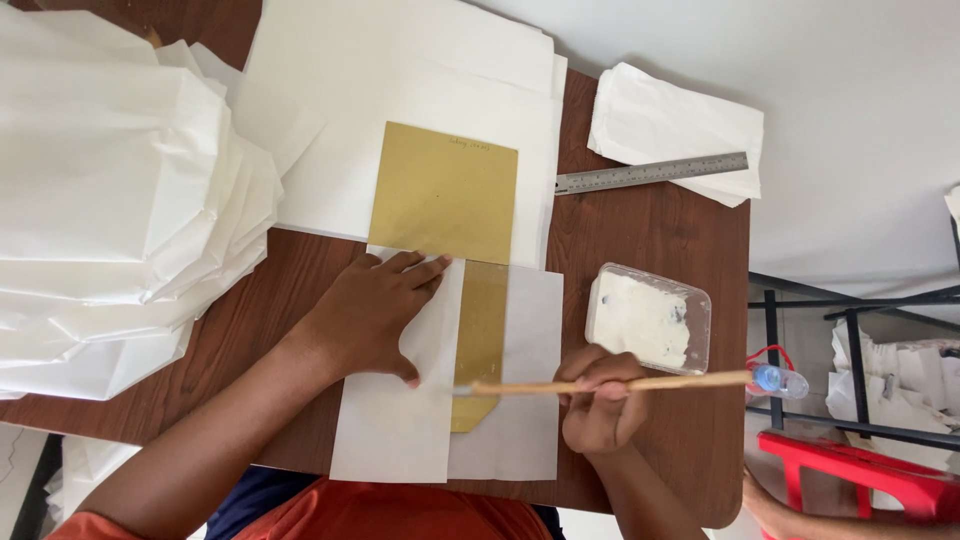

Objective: Manually folding and gluing paper to create bags using a template and a brush.

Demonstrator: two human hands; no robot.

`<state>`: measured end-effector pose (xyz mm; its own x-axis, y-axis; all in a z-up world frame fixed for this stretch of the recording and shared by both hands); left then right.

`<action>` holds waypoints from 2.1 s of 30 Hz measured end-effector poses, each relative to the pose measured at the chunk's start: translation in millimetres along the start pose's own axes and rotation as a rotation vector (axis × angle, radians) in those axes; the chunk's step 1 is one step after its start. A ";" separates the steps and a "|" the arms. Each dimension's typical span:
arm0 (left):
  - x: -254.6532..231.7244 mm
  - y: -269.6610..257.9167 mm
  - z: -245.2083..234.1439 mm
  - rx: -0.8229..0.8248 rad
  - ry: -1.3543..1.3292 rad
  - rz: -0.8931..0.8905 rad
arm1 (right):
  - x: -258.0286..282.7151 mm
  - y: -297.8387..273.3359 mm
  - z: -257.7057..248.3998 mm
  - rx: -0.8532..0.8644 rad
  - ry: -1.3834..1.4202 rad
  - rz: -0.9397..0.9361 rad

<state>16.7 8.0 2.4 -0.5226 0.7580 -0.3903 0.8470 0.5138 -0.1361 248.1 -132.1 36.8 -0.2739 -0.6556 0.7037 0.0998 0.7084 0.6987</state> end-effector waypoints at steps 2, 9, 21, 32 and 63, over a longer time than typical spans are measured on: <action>-1.1 -1.0 -1.1 0.031 0.002 -0.024 | -2.7 0.8 -2.1 -0.165 -0.051 -0.014; -35.6 -5.6 -60.3 0.224 0.011 -0.121 | -28.2 9.7 4.1 -0.030 -0.195 -0.178; -38.1 -11.6 -52.0 0.172 0.041 -0.146 | -17.7 15.1 -34.0 -0.157 0.106 0.184; -21.6 -39.9 5.7 -0.213 0.090 -0.079 | 5.3 43.7 -112.5 -0.785 -0.121 0.151; -69.2 -87.6 31.0 -0.763 0.003 0.034 | 16.6 -31.7 -118.9 -0.621 -0.844 0.095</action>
<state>-18.3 -101.9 13.1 -0.4985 0.7792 -0.3799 0.5616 0.6242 0.5431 354.1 -196.6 41.7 -0.7929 -0.0401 0.6080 0.5634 0.3319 0.7566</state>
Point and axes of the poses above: each hand's wrist, its own y-axis towards the middle knuckle, its own z-axis out of the palm, x = y × z, the point moved 2 cm from there along y, towards the middle knuckle, and after that the axes turned 5 degrees about -y, right-handed, at the moved point
